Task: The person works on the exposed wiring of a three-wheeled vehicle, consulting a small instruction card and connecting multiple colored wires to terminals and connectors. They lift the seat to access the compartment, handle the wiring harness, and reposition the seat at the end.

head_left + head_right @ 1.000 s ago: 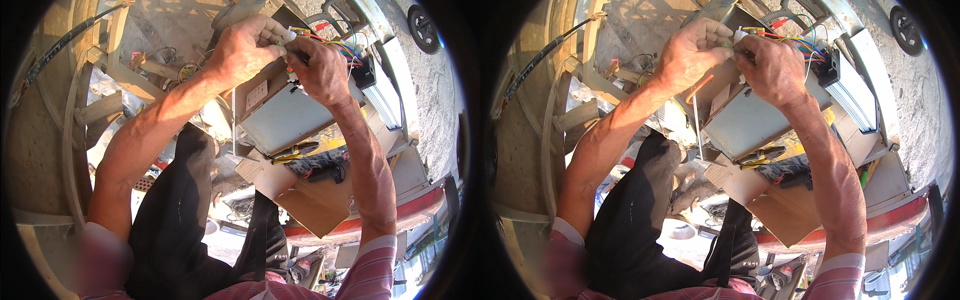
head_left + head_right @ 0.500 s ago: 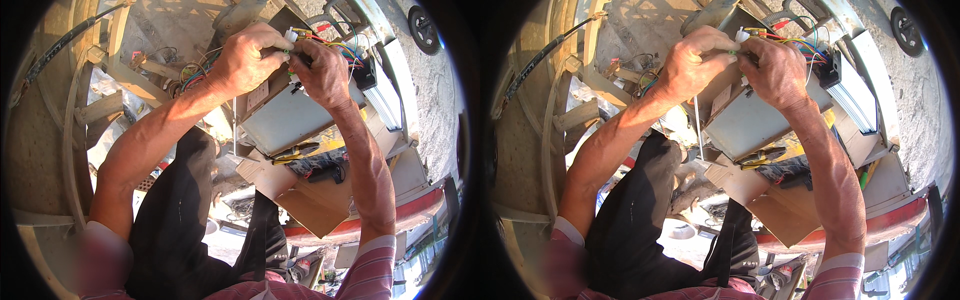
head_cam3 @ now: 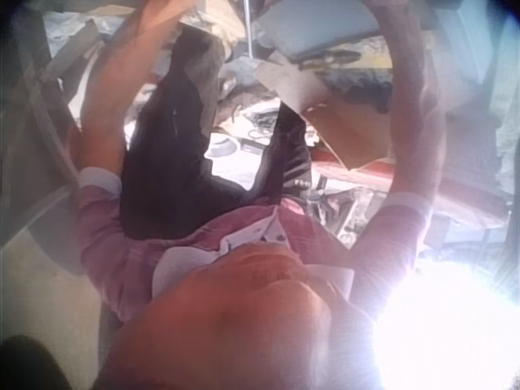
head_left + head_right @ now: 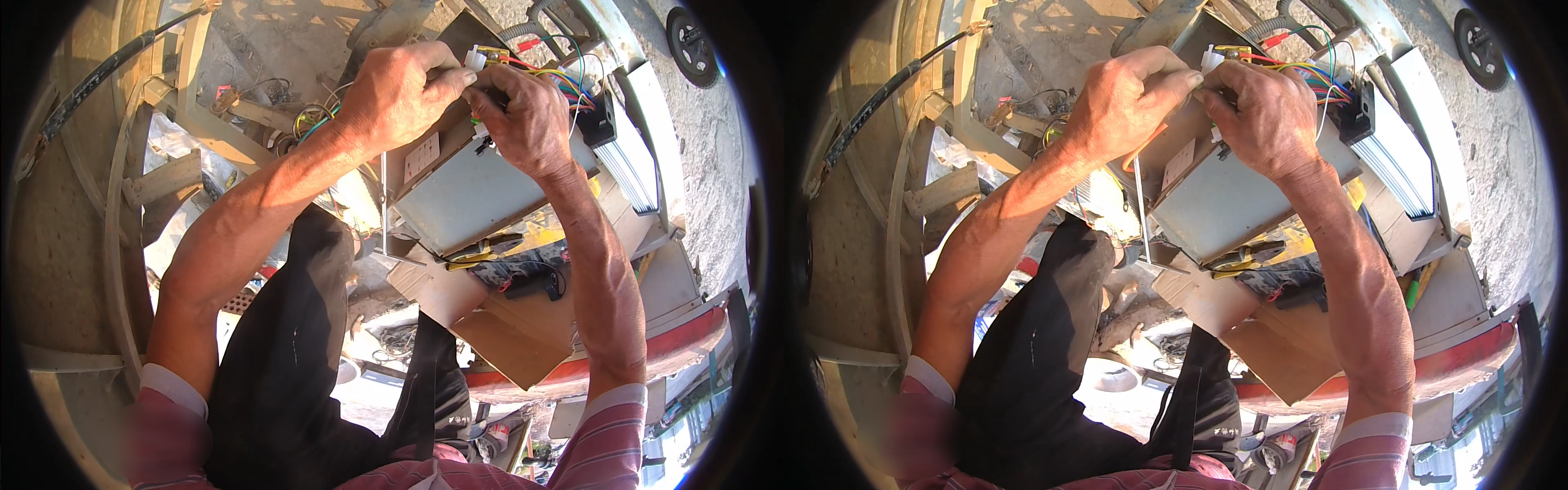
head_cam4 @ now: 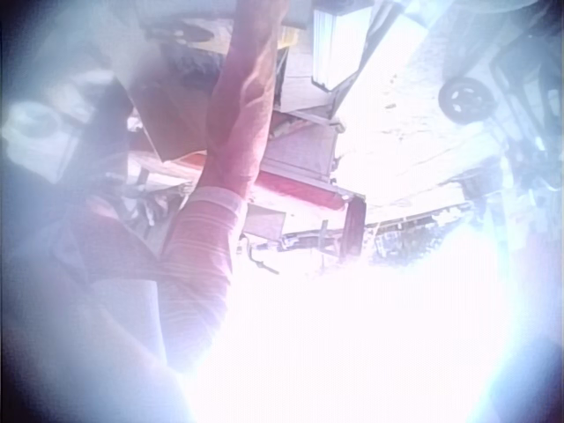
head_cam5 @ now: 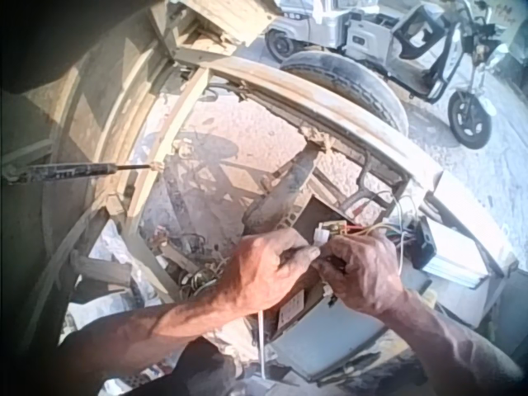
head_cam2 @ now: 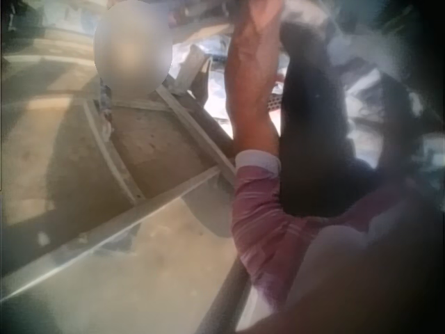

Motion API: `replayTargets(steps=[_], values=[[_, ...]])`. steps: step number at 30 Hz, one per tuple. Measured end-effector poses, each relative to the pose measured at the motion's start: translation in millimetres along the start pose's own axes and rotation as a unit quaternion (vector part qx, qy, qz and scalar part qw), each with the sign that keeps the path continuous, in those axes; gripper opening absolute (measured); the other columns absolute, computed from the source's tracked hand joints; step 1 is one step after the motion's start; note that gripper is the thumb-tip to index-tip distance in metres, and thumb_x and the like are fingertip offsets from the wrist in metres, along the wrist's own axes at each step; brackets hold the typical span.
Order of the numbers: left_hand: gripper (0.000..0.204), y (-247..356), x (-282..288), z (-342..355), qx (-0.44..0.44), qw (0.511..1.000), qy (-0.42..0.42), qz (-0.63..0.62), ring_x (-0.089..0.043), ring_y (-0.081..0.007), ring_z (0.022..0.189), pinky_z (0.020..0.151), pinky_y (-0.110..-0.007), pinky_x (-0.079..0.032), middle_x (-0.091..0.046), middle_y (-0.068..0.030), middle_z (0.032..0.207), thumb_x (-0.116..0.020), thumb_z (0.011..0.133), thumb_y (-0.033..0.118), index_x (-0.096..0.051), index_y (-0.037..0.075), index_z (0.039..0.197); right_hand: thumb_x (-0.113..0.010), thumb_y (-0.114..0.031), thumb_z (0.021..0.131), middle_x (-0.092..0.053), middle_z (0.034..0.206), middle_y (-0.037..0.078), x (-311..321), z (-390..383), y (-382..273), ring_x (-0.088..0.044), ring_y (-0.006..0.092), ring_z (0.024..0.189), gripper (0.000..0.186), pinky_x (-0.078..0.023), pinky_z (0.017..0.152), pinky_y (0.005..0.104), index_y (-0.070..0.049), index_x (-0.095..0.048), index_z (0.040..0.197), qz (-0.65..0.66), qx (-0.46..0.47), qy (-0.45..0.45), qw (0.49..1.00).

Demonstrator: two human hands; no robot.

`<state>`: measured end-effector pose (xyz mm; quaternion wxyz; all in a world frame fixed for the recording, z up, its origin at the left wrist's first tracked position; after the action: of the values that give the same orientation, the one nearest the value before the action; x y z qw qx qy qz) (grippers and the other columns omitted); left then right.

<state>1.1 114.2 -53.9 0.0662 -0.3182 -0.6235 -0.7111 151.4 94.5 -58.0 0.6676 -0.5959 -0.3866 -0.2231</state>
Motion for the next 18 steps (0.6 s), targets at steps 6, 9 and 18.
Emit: replayTargets(steps=[6,9,18], values=[[0.014,-4.0,-5.5,-0.2,-0.001,0.999,-0.026,-0.025,-0.07,-0.0113,0.068,0.06,-0.032,-0.055,-0.073,-0.0068,0.076,-0.069,0.099,0.016,-0.075,0.005,0.105,-0.072,-0.028,0.092,-0.076,0.088,0.008,-1.0,1.1,-0.7,-0.074,0.0336,0.086,0.017,-0.056,0.078,0.0462,-0.013,-0.076,0.098,-0.018,0.011,-0.025,0.999],[0.013,-4.1,-7.5,-1.9,-0.003,0.999,-0.031,-0.026,-0.069,-0.0109,0.067,0.06,-0.032,-0.055,-0.073,-0.0066,0.076,-0.068,0.098,0.014,-0.075,0.005,0.105,-0.072,-0.027,0.092,-0.076,0.089,0.009,-1.9,0.9,-0.5,-0.074,0.0343,0.087,0.017,-0.056,0.079,0.0468,-0.013,-0.076,0.098,-0.02,0.012,-0.03,0.999],[0.008,17.5,-1.0,0.3,-0.145,0.989,0.021,-0.008,-0.074,-0.0351,0.082,0.072,-0.04,-0.059,-0.076,-0.0159,0.092,-0.07,0.092,0.007,-0.072,0.004,0.1,-0.069,-0.031,0.093,-0.076,0.086,0.01,-2.8,2.5,0.8,-0.073,0.0355,0.088,0.02,-0.056,0.082,0.0482,-0.013,-0.076,0.099,-0.034,-0.009,-0.054,0.998]])
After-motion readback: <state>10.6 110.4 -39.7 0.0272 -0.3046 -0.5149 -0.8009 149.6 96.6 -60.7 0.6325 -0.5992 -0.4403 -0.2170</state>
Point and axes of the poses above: each hand's wrist, its own z-axis towards the middle knuckle, its own x-axis out of the back of the hand, y = z × x, the point moved 9 cm from there along z, towards the middle knuckle
